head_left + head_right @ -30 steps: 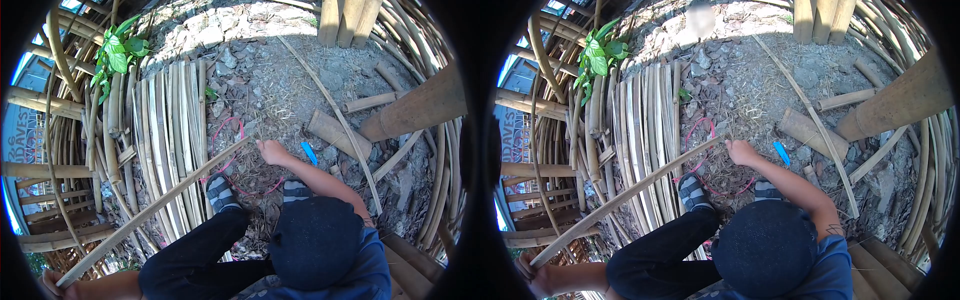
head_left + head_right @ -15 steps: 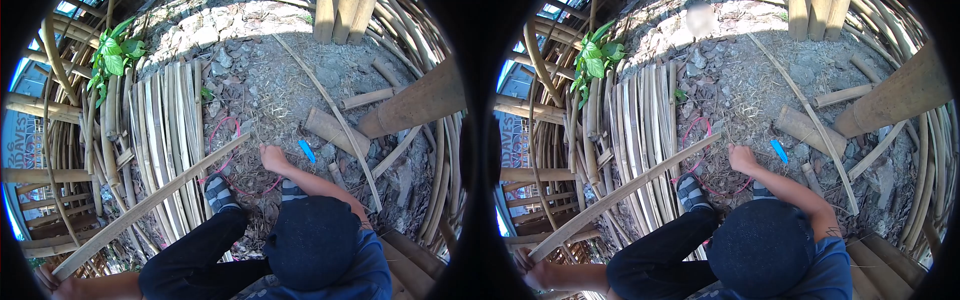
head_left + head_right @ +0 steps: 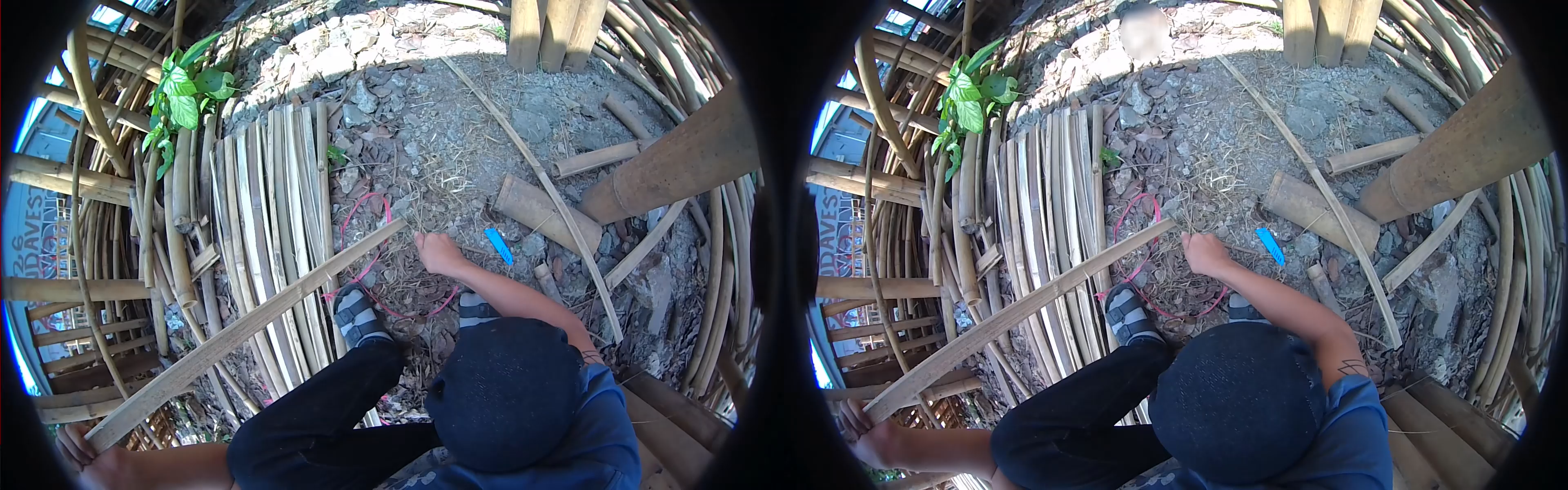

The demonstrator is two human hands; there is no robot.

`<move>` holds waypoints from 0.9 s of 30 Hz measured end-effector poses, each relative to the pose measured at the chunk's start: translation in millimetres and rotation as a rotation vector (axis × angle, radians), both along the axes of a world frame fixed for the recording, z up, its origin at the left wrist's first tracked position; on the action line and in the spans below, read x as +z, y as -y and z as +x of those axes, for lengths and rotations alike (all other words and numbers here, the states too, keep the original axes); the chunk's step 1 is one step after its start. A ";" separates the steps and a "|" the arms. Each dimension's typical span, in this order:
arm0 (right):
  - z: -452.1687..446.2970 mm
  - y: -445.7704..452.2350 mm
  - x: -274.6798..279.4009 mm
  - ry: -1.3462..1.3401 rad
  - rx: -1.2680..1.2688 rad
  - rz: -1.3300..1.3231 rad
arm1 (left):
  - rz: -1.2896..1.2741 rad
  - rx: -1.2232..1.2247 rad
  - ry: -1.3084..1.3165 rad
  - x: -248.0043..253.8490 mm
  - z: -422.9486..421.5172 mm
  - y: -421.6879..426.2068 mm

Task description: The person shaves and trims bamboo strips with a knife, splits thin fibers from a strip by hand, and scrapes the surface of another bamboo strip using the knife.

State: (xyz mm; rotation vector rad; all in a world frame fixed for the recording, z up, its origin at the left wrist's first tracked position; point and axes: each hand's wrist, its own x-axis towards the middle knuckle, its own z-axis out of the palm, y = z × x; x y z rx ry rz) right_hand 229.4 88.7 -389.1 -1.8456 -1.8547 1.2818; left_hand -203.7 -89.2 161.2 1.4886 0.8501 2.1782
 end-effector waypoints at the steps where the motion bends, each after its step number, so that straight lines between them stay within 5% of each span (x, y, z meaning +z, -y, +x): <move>1: -2.7 2.8 2.8 0.011 -0.016 0.003 | -0.028 -0.002 0.008 1.0 -3.5 -0.2; 8: 1.3 -7.4 -5.2 0.023 -0.082 -0.050 | 0.074 0.115 0.026 -13.8 31.1 -19.3; 10: 0.7 -7.2 -31.7 0.037 -0.128 0.017 | 0.063 0.600 0.054 -21.8 82.2 -38.8; 12: 7.1 -8.5 -36.9 0.048 -0.174 0.085 | 0.055 0.615 0.046 -22.2 83.4 -39.9; 14: 24.5 -8.0 -8.2 -0.526 -0.397 -0.435 | 0.042 0.636 0.042 -23.8 85.9 -41.3; 15: 34.4 -3.6 6.8 -0.518 -0.394 -0.437 | 0.048 0.649 0.054 -25.1 90.0 -42.6; 17: 52.3 7.5 38.6 -1.154 -0.435 -0.730 | 0.048 0.664 0.075 -24.9 63.1 -32.5; 19: 65.9 14.5 58.4 -1.144 -0.400 -0.707 | 0.028 0.208 -0.001 -22.8 40.3 -28.9; 20: 72.8 18.0 66.5 -1.143 -0.360 -0.683 | 0.023 0.810 0.096 -25.5 73.6 -35.6; 27: 97.4 44.4 91.0 -1.056 -0.291 -0.403 | 0.005 0.785 0.161 -53.7 94.4 -56.2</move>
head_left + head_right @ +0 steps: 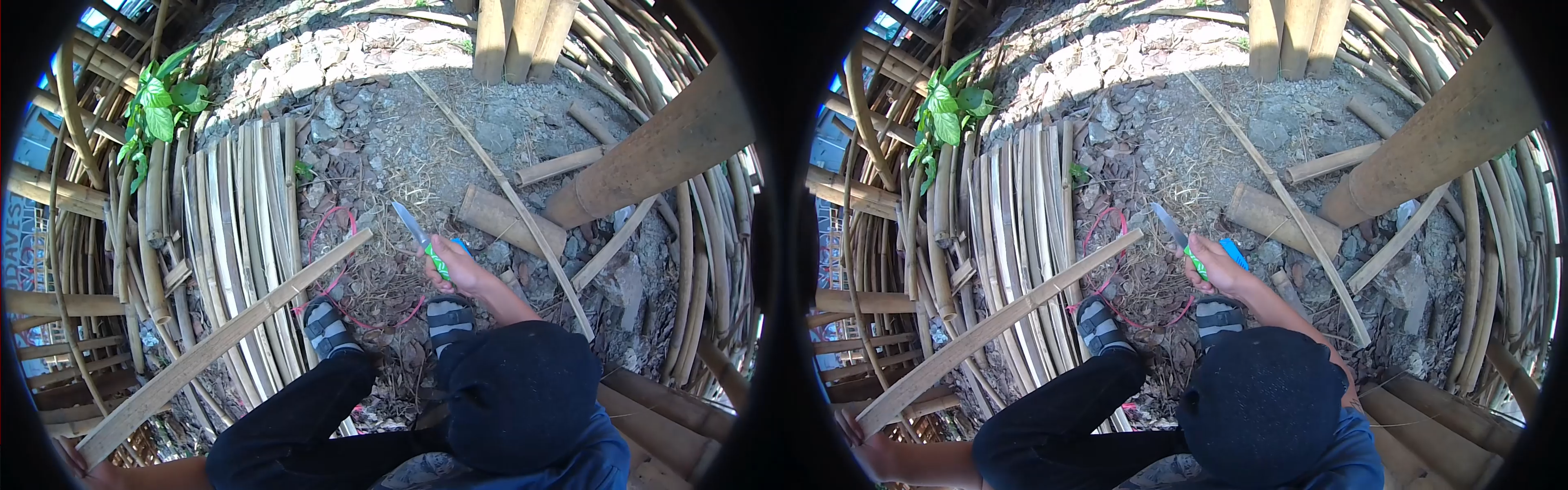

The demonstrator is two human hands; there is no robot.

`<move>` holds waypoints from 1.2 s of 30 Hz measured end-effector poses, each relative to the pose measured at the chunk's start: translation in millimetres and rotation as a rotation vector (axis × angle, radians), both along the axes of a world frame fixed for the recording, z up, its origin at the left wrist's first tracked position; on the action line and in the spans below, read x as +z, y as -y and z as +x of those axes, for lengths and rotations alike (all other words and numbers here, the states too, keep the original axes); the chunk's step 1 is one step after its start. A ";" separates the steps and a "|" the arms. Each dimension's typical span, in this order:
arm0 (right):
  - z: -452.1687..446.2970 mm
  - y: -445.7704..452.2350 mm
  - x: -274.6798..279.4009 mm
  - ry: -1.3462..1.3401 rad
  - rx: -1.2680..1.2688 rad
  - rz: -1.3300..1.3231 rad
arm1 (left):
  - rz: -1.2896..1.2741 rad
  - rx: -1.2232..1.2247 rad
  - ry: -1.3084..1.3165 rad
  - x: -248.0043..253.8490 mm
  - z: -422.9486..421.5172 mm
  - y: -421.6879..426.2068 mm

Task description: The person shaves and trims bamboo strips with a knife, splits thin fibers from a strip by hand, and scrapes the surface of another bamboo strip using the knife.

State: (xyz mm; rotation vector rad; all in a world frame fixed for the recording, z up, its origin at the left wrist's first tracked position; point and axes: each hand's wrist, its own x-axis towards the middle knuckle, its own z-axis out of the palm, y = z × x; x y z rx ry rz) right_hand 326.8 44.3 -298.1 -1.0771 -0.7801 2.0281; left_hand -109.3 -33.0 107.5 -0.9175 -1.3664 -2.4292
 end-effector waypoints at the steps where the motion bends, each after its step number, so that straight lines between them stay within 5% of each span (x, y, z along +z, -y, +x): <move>1: 2.4 2.9 -0.4 -0.072 -0.045 -0.018 | 0.000 -0.006 0.004 -1.9 4.0 -2.5; 8: 31.3 10.7 -16.8 0.032 -0.146 -0.085 | 0.022 -0.030 0.023 -7.8 27.9 -13.2; 10: 38.9 4.2 -24.9 0.754 -0.239 0.275 | 0.028 -0.031 0.025 -9.0 32.5 -15.5; 11: 47.8 5.6 -22.3 0.812 -0.257 0.284 | 0.031 -0.031 0.023 -8.9 34.4 -16.6; 19: 86.3 -25.1 -14.2 0.593 -0.631 0.361 | 0.049 0.008 0.007 -9.7 41.8 -19.6; 21: 94.2 -28.7 12.4 0.964 -0.703 0.632 | 0.045 0.012 0.007 -11.8 44.9 -21.9; 24: 115.4 -37.1 10.8 1.099 -0.706 0.816 | 0.037 -0.003 0.022 -18.5 51.0 -29.2; 32: 125.7 -34.3 23.0 1.156 -0.621 0.835 | 0.048 -0.007 0.030 -24.8 64.1 -38.1; 36: 126.8 -41.0 33.3 1.303 -0.605 1.077 | 0.060 -0.003 0.021 -23.5 69.0 -41.8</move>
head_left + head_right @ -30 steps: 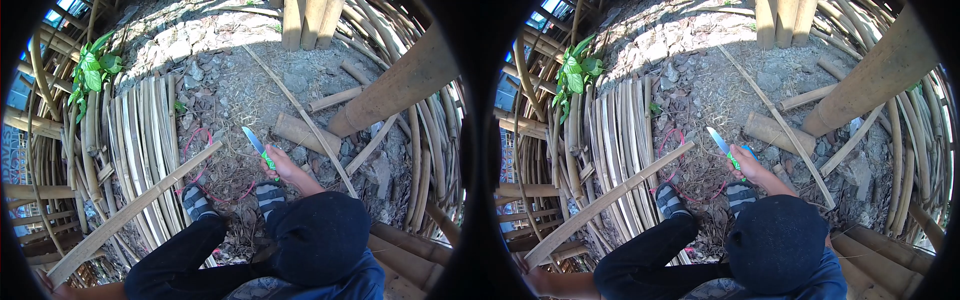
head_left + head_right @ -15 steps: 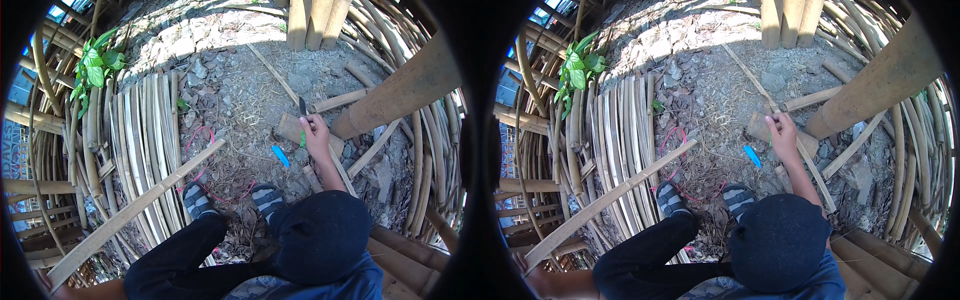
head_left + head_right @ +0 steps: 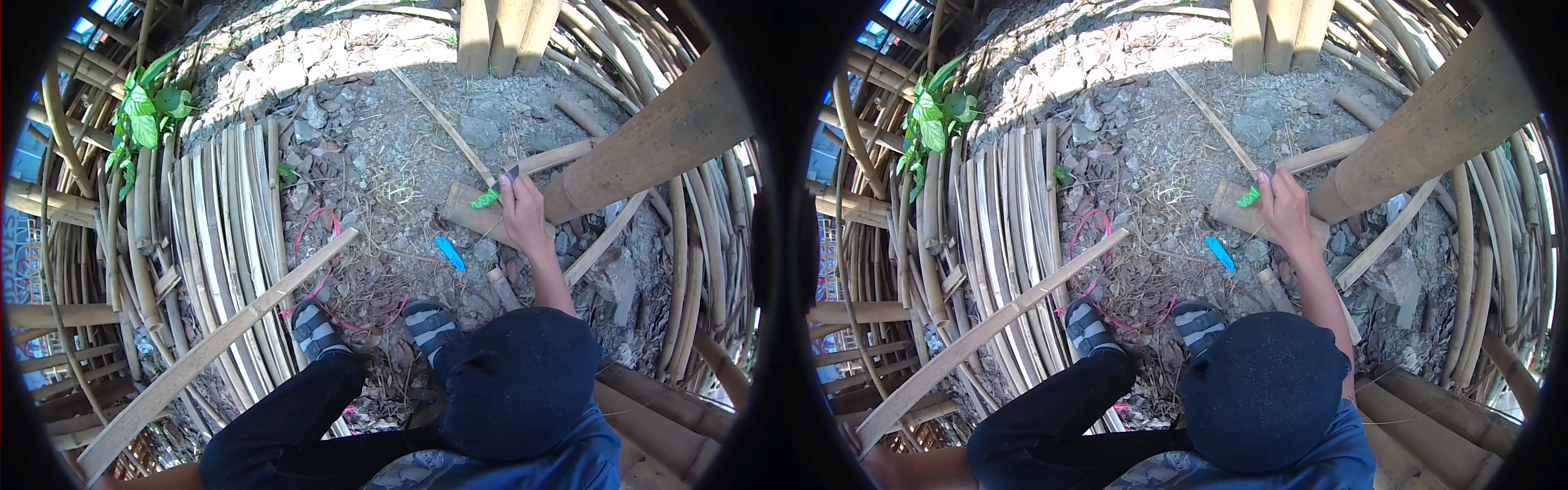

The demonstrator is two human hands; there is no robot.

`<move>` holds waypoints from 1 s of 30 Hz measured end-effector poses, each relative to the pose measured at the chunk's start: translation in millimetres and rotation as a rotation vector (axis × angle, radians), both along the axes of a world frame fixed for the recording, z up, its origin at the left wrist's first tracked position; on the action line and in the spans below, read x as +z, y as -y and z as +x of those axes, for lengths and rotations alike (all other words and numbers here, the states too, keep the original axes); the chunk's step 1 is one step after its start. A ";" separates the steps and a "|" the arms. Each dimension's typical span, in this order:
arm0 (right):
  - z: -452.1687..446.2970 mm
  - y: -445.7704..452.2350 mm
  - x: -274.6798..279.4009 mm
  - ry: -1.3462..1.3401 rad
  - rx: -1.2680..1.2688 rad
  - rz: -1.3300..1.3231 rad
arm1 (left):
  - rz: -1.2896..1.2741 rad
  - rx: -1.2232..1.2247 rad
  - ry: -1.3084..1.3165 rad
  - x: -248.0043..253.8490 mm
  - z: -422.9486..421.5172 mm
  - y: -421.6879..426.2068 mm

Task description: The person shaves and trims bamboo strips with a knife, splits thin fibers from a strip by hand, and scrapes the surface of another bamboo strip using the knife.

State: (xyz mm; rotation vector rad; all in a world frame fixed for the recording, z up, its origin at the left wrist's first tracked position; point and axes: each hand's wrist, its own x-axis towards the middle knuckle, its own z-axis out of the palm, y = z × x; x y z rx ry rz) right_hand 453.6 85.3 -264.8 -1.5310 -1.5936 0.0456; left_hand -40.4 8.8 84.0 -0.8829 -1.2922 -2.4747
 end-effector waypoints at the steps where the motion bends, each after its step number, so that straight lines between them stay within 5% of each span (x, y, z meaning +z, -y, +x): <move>1: -1.5 0.2 11.9 0.059 0.026 0.058 | 0.000 0.002 -0.004 -0.2 1.1 -0.9; 5: -7.4 9.5 67.4 0.192 -0.010 0.392 | -0.025 0.006 -0.029 -2.6 6.5 -5.0; 8: -7.4 16.1 40.6 0.203 -0.028 0.517 | -0.025 0.008 -0.023 -2.7 8.3 -4.3; 9: -9.1 7.5 5.3 0.316 -0.013 0.256 | -0.025 0.008 -0.018 -1.5 8.0 -1.5; 11: -8.3 11.3 -30.0 0.278 -0.011 0.272 | 0.019 -0.007 0.006 -1.7 8.7 -4.1; 16: 10.5 -2.1 -9.5 0.141 -0.028 0.099 | 0.032 -0.004 0.024 0.1 54.1 -15.4; 19: 16.5 -1.0 -23.6 -0.609 0.039 -0.276 | 0.055 -0.001 0.032 1.1 14.5 -1.0; 20: 10.0 -2.0 -24.8 -0.610 0.048 -0.282 | 0.056 0.010 0.031 1.6 13.1 1.9; 23: -30.0 -10.9 -5.4 -1.396 0.279 -0.092 | 0.068 0.065 -0.001 11.3 6.9 15.3; 26: -86.4 -4.8 4.8 -1.852 0.202 -0.283 | 0.064 0.168 -0.089 39.0 2.4 46.6; 27: -103.3 -4.6 -4.7 -1.870 0.226 -0.310 | 0.057 -0.418 -0.016 61.7 -121.7 110.8; 28: -117.4 -7.2 -19.9 -1.915 0.247 -0.593 | -0.023 -0.690 -0.166 60.2 -149.5 120.3; 30: -137.9 -2.7 -42.8 -1.935 0.258 -1.156 | 0.034 -0.794 -0.249 58.7 -150.2 118.2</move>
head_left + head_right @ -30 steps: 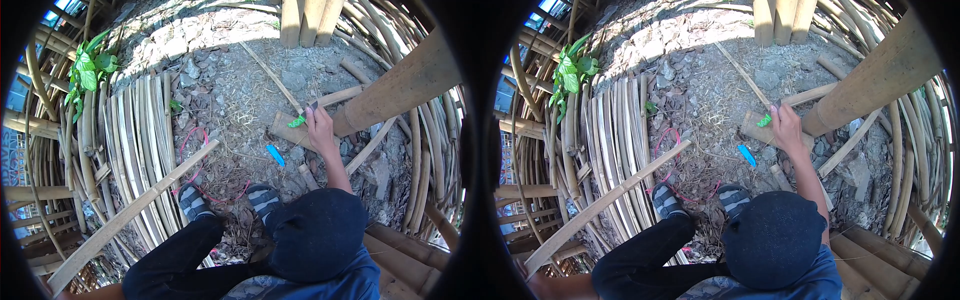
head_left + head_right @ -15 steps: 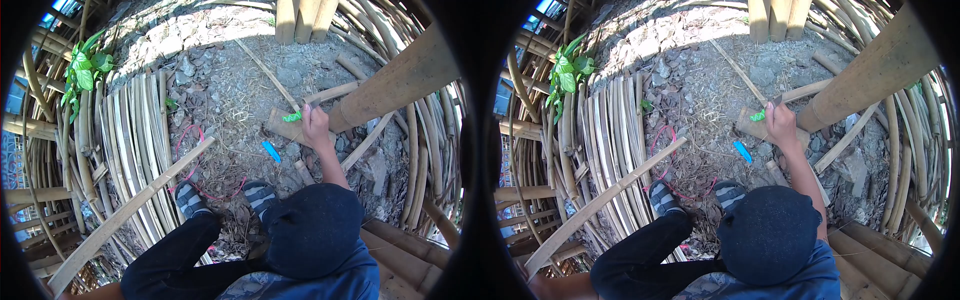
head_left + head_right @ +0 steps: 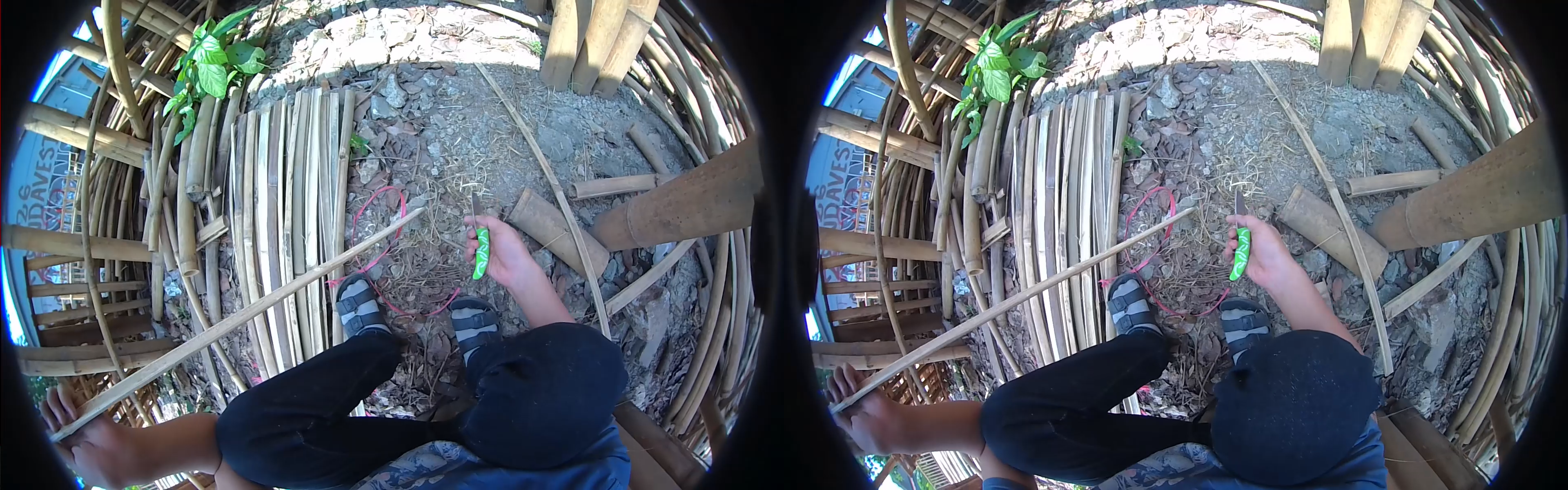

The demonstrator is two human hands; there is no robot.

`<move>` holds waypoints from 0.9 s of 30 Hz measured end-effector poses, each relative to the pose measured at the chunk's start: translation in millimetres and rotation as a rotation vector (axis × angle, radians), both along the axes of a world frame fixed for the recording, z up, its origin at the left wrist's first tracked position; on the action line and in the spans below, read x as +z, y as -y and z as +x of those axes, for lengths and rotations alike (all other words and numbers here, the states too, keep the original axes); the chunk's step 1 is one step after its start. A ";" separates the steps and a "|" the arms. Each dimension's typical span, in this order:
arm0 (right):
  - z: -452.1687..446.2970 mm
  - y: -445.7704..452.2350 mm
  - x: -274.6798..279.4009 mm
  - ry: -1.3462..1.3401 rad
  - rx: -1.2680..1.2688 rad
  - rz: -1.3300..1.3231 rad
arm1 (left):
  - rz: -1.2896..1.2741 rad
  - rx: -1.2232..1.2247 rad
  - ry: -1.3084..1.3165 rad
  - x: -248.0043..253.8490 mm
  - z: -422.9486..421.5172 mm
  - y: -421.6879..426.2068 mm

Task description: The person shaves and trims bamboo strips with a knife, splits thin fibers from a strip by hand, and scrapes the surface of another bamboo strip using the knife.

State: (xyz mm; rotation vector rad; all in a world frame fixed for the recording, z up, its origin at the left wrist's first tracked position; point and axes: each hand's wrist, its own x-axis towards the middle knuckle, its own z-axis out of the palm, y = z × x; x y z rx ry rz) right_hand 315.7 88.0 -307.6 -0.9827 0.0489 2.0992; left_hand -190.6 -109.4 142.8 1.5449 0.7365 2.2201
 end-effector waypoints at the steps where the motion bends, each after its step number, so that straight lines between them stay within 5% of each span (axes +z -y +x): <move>1: -20.2 7.4 31.2 -0.001 -0.001 0.054 | 0.002 -0.001 -0.009 -2.1 13.0 -6.3; 4: -59.5 32.9 59.9 -0.093 0.222 0.228 | 0.099 0.237 -0.007 -10.2 46.3 -16.1; 6: -77.1 37.6 57.3 0.027 0.294 0.237 | 0.117 0.047 0.012 -11.4 49.8 -18.5; 8: -86.0 39.0 53.2 0.367 0.407 0.533 | 0.156 0.258 0.054 -9.5 61.5 -20.7; 10: -94.3 39.9 67.1 0.451 0.434 0.601 | 0.075 -0.140 -0.059 -5.0 53.3 -12.9; 12: -105.1 52.2 70.1 0.712 0.341 1.117 | 0.059 -0.101 0.001 5.4 43.1 -1.4; 15: -108.1 70.2 97.4 0.866 0.410 1.352 | 0.039 0.002 -0.041 9.8 11.6 23.0; 17: -114.5 73.9 96.5 0.971 0.341 1.535 | -0.318 1.165 -0.394 -3.7 3.8 30.3; 18: -116.1 74.5 94.6 0.970 0.339 1.533 | -0.317 1.163 -0.397 2.2 -0.7 31.3; 20: -118.9 74.0 91.3 1.128 0.390 1.451 | 0.056 0.076 -0.111 17.0 -5.8 31.1; 27: -113.6 59.0 37.7 1.109 0.371 1.162 | 0.084 0.257 -0.060 4.7 2.3 19.2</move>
